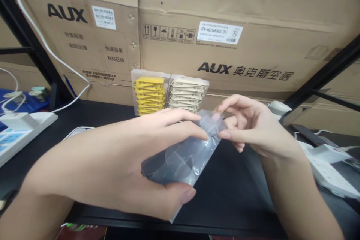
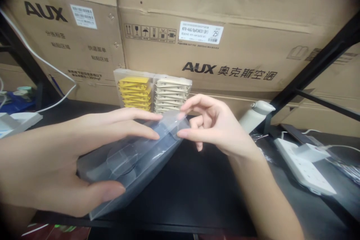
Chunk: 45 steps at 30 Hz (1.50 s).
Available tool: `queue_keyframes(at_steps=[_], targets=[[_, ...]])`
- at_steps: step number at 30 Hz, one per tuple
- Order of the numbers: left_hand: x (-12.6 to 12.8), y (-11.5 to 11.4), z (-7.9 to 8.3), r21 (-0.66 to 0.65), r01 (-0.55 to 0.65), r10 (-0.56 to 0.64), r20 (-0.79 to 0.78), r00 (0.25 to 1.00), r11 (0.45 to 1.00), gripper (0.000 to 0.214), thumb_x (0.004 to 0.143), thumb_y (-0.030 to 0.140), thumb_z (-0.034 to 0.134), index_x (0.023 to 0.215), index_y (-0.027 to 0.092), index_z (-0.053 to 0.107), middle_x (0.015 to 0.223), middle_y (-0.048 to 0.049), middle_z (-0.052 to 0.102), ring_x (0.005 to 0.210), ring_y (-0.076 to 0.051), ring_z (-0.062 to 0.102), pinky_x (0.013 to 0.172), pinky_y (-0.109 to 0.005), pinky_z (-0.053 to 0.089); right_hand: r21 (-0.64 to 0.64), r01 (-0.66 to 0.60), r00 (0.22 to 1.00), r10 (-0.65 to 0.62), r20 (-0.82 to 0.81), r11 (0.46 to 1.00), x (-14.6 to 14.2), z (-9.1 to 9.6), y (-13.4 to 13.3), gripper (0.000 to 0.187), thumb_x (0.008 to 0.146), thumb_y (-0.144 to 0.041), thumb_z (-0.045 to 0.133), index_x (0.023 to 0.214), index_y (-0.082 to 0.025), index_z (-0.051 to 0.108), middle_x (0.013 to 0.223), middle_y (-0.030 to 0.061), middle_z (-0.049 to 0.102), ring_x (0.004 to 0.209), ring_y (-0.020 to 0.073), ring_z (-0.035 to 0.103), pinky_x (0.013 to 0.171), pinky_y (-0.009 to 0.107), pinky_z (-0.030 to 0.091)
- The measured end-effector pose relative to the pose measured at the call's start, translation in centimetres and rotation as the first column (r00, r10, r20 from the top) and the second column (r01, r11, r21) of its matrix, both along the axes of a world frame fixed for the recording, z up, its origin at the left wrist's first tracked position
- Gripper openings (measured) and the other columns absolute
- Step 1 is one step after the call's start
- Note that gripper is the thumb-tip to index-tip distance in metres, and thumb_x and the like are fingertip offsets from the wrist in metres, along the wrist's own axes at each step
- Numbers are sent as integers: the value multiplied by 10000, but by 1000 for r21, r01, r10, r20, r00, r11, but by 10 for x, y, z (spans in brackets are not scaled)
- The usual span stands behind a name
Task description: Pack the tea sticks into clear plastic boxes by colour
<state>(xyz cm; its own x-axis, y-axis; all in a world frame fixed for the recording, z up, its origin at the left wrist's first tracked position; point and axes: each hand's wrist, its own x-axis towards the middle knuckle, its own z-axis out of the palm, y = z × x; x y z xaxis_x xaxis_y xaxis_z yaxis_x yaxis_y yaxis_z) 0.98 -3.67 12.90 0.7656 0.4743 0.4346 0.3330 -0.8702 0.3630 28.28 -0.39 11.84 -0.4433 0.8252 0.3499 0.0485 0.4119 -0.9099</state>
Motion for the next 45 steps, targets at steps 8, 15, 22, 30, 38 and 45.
queue_keyframes(at_steps=[8,15,22,30,38,45], targets=[[-3,6,6,-38,71,-72,-14,997,997,577,762,372,633,1331,364,537,1341,5,589,1239,-308,561,977,-380,552,312,6,987,-56,153,950,-2,-1,6,356,657,-280,865,980,-230,724,1078,59,707,822,158,691,605,227,567],[-2,10,13,-54,110,-112,-49,992,993,549,762,406,644,1300,354,553,1351,12,594,1247,-292,559,974,-382,548,670,94,984,-173,52,737,-6,-10,12,215,663,-321,858,854,-266,777,992,58,768,962,267,717,836,438,598],[-3,19,15,-103,158,-163,-47,985,982,546,753,425,684,1280,361,558,1374,5,586,1253,-301,558,1001,-425,526,727,45,976,-184,113,685,-4,-2,0,258,721,-165,804,922,-324,779,884,-4,782,872,242,745,787,421,622],[-1,19,15,-121,210,-215,-25,976,970,564,739,376,712,1282,370,557,1356,-1,604,1239,-304,568,993,-424,521,628,61,973,-186,134,776,-3,0,-13,100,767,-190,764,807,-281,772,983,9,771,903,218,735,824,380,618],[-1,20,19,-154,236,-245,-40,969,959,561,738,391,718,1279,351,572,1375,-14,591,1236,-311,572,999,-416,518,546,135,972,-217,90,827,-6,1,-27,153,753,-162,780,867,-263,763,1001,23,766,936,218,730,856,363,610],[-4,18,12,-221,232,-235,9,972,947,596,690,431,767,1257,361,598,1267,-8,664,1216,-336,581,991,-419,518,240,-144,984,114,135,960,-6,5,-17,80,765,-201,777,836,-231,754,1140,55,732,991,215,722,850,363,609]])
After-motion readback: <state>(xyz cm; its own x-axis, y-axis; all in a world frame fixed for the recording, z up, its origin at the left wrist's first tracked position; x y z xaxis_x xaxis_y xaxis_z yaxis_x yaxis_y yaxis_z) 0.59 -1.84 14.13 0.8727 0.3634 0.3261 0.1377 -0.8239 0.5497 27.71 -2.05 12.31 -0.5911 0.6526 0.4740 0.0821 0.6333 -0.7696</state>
